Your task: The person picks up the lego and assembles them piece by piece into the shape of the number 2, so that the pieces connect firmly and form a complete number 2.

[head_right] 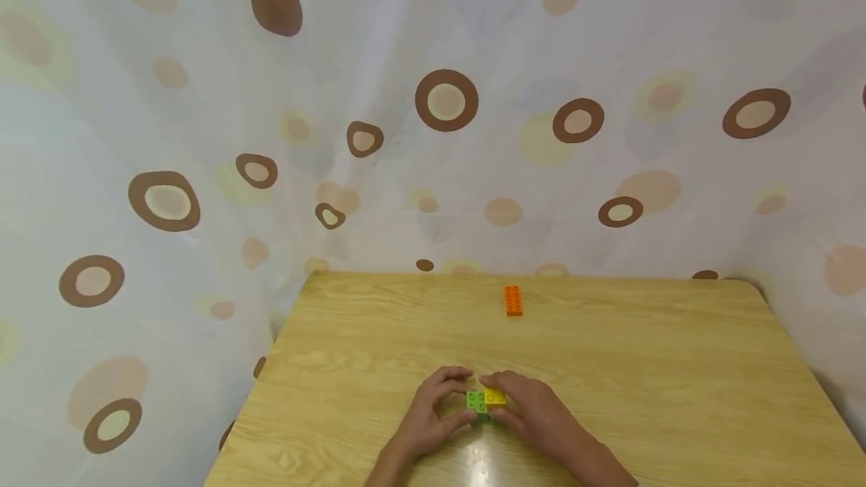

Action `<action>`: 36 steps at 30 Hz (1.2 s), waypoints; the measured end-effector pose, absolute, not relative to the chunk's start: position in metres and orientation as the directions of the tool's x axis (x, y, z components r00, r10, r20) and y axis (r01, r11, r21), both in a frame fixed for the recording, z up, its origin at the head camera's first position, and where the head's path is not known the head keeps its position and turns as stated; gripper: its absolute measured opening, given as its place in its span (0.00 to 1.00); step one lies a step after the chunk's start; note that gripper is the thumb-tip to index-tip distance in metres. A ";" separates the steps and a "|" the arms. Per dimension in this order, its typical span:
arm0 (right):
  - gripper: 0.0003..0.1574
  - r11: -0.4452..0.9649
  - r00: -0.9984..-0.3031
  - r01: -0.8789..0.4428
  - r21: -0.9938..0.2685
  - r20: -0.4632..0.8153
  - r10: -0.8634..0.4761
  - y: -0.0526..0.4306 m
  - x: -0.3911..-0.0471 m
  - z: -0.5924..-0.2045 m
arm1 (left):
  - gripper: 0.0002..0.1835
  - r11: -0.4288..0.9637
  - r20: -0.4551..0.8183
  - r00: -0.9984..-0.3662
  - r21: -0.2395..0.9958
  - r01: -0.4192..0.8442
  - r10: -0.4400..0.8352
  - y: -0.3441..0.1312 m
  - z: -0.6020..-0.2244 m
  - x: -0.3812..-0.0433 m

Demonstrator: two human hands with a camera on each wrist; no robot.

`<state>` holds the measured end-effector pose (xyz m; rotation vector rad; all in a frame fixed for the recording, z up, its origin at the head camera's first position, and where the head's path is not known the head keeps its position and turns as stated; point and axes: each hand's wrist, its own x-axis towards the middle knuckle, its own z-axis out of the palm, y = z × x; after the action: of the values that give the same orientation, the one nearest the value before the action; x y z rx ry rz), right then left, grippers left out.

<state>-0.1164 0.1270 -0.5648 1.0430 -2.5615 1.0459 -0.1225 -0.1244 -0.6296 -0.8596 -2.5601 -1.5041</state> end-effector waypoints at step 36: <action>0.33 0.523 -0.760 -0.575 -0.629 0.174 -0.626 0.130 -0.121 -0.560 | 0.14 0.345 0.319 -0.851 0.810 0.474 0.418 -0.120 -0.633 -0.121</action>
<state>-0.1211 0.1301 -0.5604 1.1081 -2.8054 1.1139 -0.1207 -0.1195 -0.6331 -0.8392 -2.5305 -1.5544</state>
